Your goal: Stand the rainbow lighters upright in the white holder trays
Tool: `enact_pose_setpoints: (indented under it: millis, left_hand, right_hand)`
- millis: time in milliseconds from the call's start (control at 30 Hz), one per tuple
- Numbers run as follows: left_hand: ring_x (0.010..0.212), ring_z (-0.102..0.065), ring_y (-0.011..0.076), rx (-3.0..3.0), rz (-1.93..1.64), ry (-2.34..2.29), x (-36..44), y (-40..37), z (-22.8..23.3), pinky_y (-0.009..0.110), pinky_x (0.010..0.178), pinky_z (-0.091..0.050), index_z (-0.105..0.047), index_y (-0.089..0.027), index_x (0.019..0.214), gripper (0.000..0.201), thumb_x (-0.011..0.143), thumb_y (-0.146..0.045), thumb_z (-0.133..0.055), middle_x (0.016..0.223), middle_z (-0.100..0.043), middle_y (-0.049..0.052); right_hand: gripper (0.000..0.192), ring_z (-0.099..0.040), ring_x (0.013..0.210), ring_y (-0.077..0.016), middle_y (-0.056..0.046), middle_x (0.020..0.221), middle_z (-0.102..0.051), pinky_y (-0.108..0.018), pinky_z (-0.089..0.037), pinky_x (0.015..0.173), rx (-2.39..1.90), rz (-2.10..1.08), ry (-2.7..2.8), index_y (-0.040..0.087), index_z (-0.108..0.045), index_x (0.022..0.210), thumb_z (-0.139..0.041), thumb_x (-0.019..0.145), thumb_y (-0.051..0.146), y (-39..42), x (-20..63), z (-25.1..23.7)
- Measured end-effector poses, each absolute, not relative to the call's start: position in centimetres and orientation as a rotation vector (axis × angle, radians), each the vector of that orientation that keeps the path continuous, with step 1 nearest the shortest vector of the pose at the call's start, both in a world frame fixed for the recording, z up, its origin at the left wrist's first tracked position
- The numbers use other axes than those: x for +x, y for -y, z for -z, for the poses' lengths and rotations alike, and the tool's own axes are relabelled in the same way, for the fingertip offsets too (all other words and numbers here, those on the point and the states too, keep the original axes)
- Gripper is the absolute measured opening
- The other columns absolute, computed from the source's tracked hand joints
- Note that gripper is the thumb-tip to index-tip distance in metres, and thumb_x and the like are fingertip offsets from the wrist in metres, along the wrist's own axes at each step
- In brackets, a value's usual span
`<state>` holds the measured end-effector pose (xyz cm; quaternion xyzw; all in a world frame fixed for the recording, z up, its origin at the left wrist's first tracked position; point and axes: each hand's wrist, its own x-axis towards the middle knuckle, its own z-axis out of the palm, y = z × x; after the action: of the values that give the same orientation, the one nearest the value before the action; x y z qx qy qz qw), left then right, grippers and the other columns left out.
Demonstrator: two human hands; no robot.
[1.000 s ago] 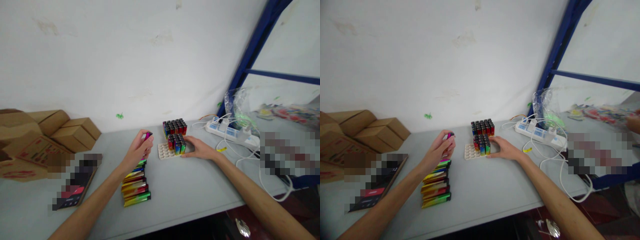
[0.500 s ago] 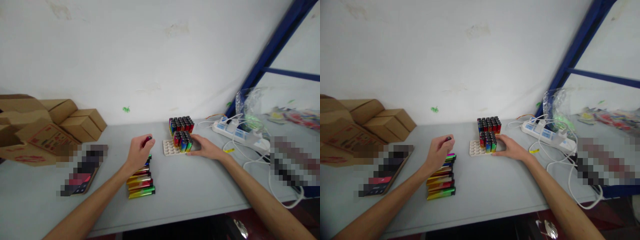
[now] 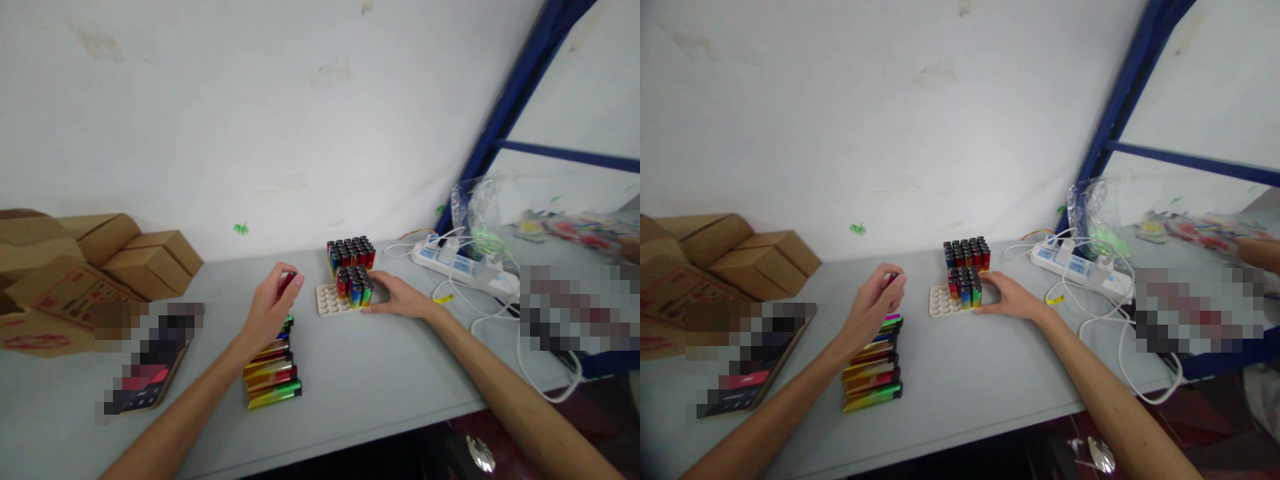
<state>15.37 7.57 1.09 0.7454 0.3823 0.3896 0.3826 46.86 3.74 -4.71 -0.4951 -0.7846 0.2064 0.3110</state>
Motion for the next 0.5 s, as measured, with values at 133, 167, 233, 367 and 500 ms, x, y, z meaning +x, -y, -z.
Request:
enact_pose_setpoints:
  millis: [133, 167, 233, 367, 500]
  left_hand:
    - [0.061, -0.051, 0.0101, 1.796, -0.986, -0.759, 16.6, -7.9, -1.2, 0.022, 0.055, -0.045, -0.046, -0.023, 0.108, 0.022, 0.102, -0.044, -0.046, 0.080, -0.057, -0.003]
    - [0.069, -0.057, 0.0115, 1.819, -0.979, -0.740, 17.0, -8.0, -1.3, 0.024, 0.061, -0.050, -0.049, -0.022, 0.108, 0.022, 0.101, -0.043, -0.048, 0.087, -0.061, 0.000]
    - [0.087, -0.063, 0.0157, 1.891, -0.975, -0.746, 17.9, -8.2, -1.6, 0.028, 0.073, -0.056, -0.059, -0.019, 0.105, 0.024, 0.097, -0.042, -0.056, 0.100, -0.064, 0.005]
    - [0.095, -0.066, 0.0209, 2.041, -0.936, -0.772, 19.4, -8.8, -2.0, 0.034, 0.080, -0.061, -0.073, -0.018, 0.098, 0.028, 0.086, -0.042, -0.070, 0.104, -0.068, 0.009]
    - [0.089, -0.070, 0.0220, 2.123, -0.849, -0.800, 20.5, -9.1, -1.6, 0.038, 0.079, -0.064, -0.076, -0.017, 0.100, 0.032, 0.084, -0.044, -0.072, 0.102, -0.074, 0.010]
  right_hand:
    - [0.076, -0.060, 0.126, -0.0322, -0.015, 0.138, -0.062, -0.052, -0.045, 0.112, -1.280, -0.556, 2.069, 0.021, -0.055, 0.139, -0.084, 0.075, 0.050, -3.8, 46.8, 4.5]
    - [0.077, -0.060, 0.125, -0.0321, -0.014, 0.138, -0.063, -0.052, -0.045, 0.112, -1.272, -0.556, 2.072, 0.021, -0.055, 0.140, -0.084, 0.074, 0.050, -3.8, 46.8, 4.5]
    - [0.077, -0.060, 0.124, -0.0319, -0.014, 0.137, -0.063, -0.051, -0.046, 0.110, -1.260, -0.555, 2.076, 0.021, -0.055, 0.140, -0.084, 0.074, 0.049, -3.9, 46.9, 4.6]
    - [0.077, -0.060, 0.125, -0.0315, -0.014, 0.137, -0.062, -0.050, -0.047, 0.109, -1.255, -0.552, 2.085, 0.021, -0.054, 0.141, -0.084, 0.075, 0.049, -3.9, 47.0, 4.6]
    - [0.078, -0.060, 0.125, -0.0320, -0.014, 0.137, -0.063, -0.049, -0.046, 0.108, -1.221, -0.545, 2.088, 0.021, -0.054, 0.141, -0.084, 0.075, 0.048, -3.9, 47.0, 4.6]
